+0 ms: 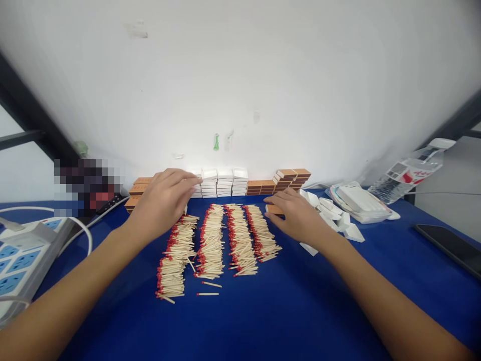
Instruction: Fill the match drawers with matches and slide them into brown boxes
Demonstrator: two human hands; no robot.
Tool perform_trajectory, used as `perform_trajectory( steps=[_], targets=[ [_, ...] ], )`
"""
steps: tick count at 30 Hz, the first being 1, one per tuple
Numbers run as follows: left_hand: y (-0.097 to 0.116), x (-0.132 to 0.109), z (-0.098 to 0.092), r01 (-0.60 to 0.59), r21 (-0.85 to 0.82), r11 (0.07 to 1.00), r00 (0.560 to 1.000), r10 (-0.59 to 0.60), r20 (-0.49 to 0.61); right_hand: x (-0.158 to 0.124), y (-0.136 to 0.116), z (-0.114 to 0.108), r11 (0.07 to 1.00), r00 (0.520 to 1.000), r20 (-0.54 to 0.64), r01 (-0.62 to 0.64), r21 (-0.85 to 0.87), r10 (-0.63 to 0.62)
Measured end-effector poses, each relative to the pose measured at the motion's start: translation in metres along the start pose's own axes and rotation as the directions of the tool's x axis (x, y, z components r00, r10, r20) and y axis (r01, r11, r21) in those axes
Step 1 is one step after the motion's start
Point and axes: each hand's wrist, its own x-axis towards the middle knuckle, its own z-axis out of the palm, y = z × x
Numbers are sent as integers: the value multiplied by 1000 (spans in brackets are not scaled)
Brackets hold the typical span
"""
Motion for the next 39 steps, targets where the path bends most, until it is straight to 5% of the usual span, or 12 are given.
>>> perform_trajectory(
  steps=[5,13,20,23,27,30,33,39],
  targets=[
    [31,-42,-12,-28,-98,995,999,24,-44,0,27,8,994,980,196,-5,-109,26],
    [42,-62,-9,35,-212,977,999,-37,-7,2,12,-3,998,999,18,32,-56,-31],
    [50,-65,-7,4,-222,975,1000,-6,-8,-5,25,16,957,977,198,-18,-290,79],
    [52,-65,-7,-2,-227,974,1000,-2,-17,0,28,12,965,995,98,6,-262,20],
    [58,-64,-7,27,-206,978,999,-36,-39,3,-7,-6,992,988,-91,127,-22,-129],
    [64,-61,-7,84,-197,977,994,-95,-47,-4,-56,-12,942,965,-131,252,220,-227],
    [68,-62,-6,77,-264,962,996,-84,-15,-12,-97,-10,896,936,-158,347,276,-314],
    [70,-66,0,83,-357,930,997,-76,34,-17,-108,-5,863,938,-170,346,368,-303]
  ],
)
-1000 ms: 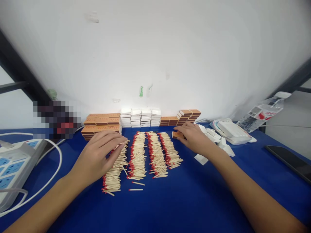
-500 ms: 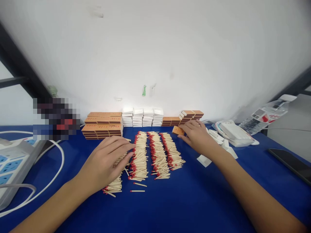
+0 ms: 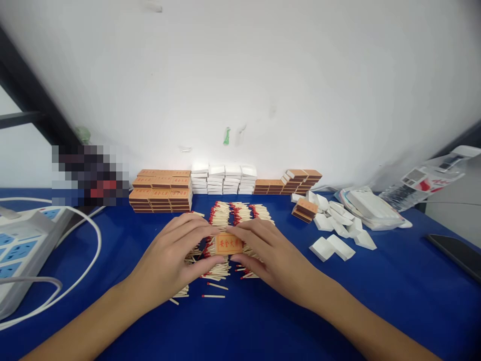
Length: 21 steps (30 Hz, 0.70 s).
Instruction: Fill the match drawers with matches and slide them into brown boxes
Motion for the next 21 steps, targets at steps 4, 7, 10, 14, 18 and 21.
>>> perform_trajectory(
  steps=[4,7,10,14,18,21],
  targets=[
    [2,1,1,29,-56,998,1000,-29,-6,-3,4,0,999,999,-31,-19,50,21],
    [5,2,0,98,-124,987,995,-101,-21,-3,2,-2,993,996,-64,-63,97,69],
    [7,2,-1,178,-140,974,978,-191,-85,-1,-4,-6,926,949,-76,-276,258,305],
    [9,1,2,206,-161,965,965,-227,-128,3,-14,-8,725,872,51,-435,534,486],
    [10,0,6,191,-203,960,971,-215,-103,5,-20,-3,596,845,135,-469,652,518],
    [9,-1,6,224,-197,955,966,-244,-83,4,-18,0,496,793,178,-521,695,583]
  ],
)
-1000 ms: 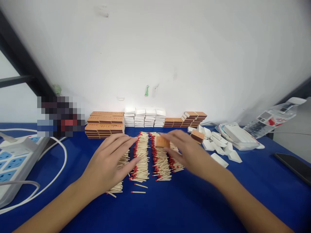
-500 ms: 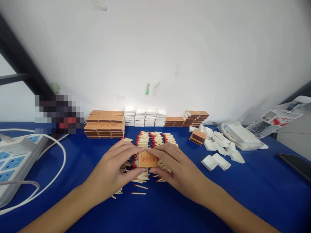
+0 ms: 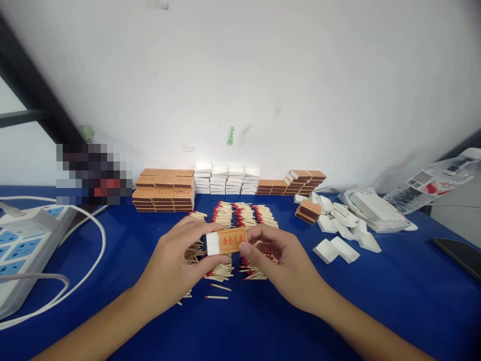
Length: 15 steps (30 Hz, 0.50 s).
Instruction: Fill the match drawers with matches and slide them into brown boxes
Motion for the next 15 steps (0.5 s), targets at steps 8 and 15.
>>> perform_trajectory(
  steps=[8,15],
  targets=[
    [2,1,-3,249,-134,959,968,-246,39,3,2,-7,971,964,-135,214,-110,-227],
    [5,6,-7,411,-362,837,911,-363,197,4,6,-12,796,820,-109,499,-343,-561]
  ],
)
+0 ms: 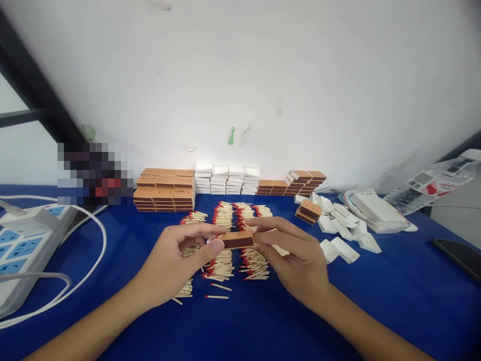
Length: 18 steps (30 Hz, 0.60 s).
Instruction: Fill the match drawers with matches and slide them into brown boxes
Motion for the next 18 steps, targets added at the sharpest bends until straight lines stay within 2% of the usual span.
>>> perform_trajectory(
  steps=[3,6,9,11,15,18],
  targets=[
    [3,1,0,-5,48,999,998,8,-60,-1,2,0,999,999,14,-29,30,29],
    [4,0,0,-81,205,975,985,109,-130,-2,1,0,965,981,79,-187,186,175],
    [3,-1,0,-215,306,927,954,266,-135,-1,-2,-1,869,935,180,-351,347,306],
    [0,-1,0,-265,331,906,938,322,-130,0,-3,0,799,897,228,-441,408,379],
    [-4,0,0,-299,353,887,928,357,-111,2,-2,6,694,814,235,-577,431,531],
    [-5,0,1,-281,355,891,936,336,-102,3,0,7,661,776,249,-626,413,580]
  ],
)
